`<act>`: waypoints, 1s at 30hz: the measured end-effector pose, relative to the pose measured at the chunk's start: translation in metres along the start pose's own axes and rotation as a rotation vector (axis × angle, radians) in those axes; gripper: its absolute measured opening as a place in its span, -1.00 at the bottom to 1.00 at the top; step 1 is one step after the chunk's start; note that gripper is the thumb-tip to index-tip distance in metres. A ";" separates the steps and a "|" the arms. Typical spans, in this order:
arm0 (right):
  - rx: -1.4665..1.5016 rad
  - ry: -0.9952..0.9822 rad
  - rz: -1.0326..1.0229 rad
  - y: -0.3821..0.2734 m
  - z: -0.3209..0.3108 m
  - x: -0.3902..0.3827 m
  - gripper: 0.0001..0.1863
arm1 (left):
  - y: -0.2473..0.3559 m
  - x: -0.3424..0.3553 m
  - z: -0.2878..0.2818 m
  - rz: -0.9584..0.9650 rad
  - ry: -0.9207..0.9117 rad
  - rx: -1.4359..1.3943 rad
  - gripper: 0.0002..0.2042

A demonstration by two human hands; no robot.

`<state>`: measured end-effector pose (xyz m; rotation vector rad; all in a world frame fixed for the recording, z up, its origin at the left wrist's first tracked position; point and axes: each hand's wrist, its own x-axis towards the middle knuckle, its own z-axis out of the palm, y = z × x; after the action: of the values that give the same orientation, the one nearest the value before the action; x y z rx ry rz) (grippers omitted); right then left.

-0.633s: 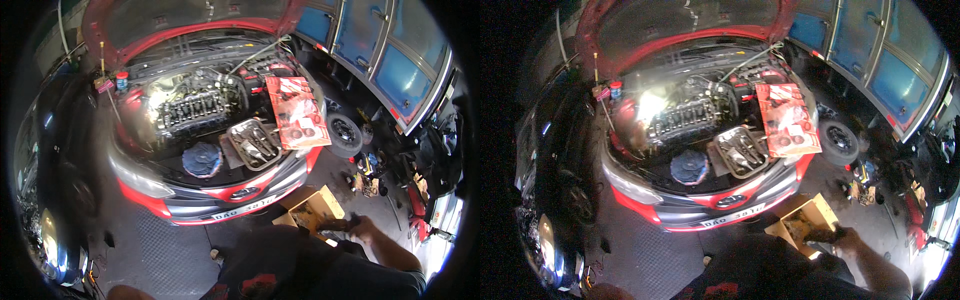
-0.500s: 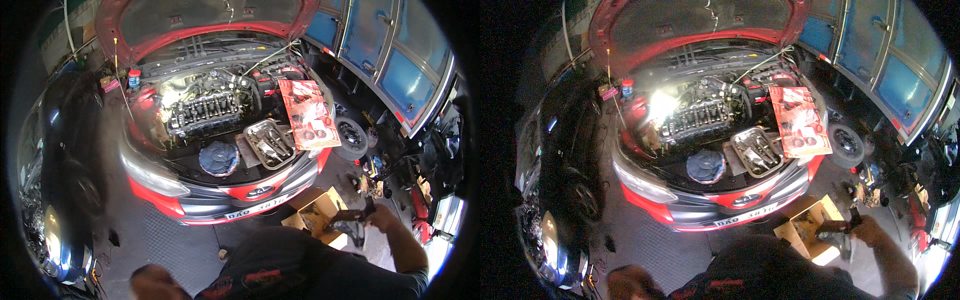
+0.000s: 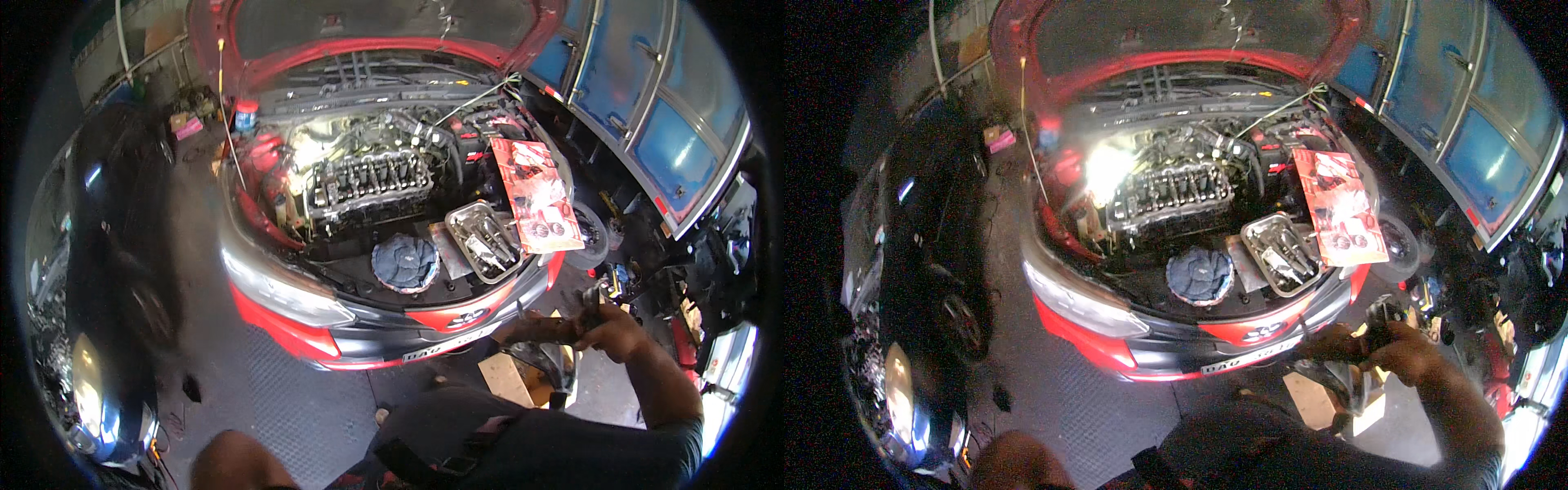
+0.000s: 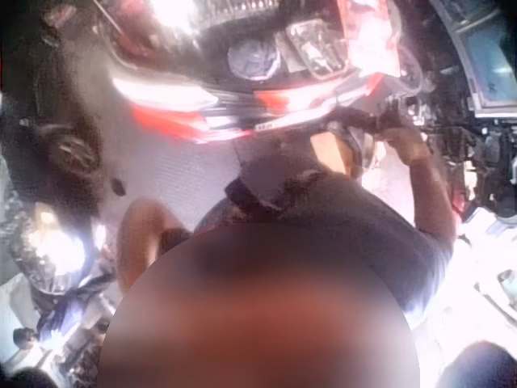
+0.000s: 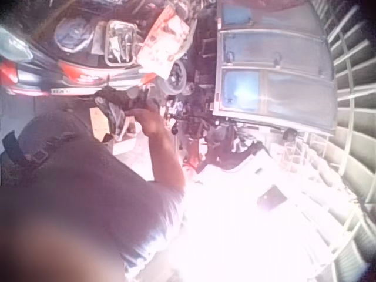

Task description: The person works on a car engine with the hood open, using a rag to wipe components and a socket wrench to tighten bolts on the cylinder head. They retrieve parts from a box and continue adjusting engine components throughout the clip.

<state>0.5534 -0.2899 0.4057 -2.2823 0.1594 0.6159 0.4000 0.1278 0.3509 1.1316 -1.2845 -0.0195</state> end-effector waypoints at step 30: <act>0.501 -0.332 -0.504 -0.342 0.281 0.229 -0.58 | -0.107 -0.073 -0.293 -0.657 0.742 1.172 -0.09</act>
<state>0.7464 0.1660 0.3472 -1.6200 -0.3742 0.5922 0.6528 0.3051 0.2677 2.2273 -0.1117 0.6766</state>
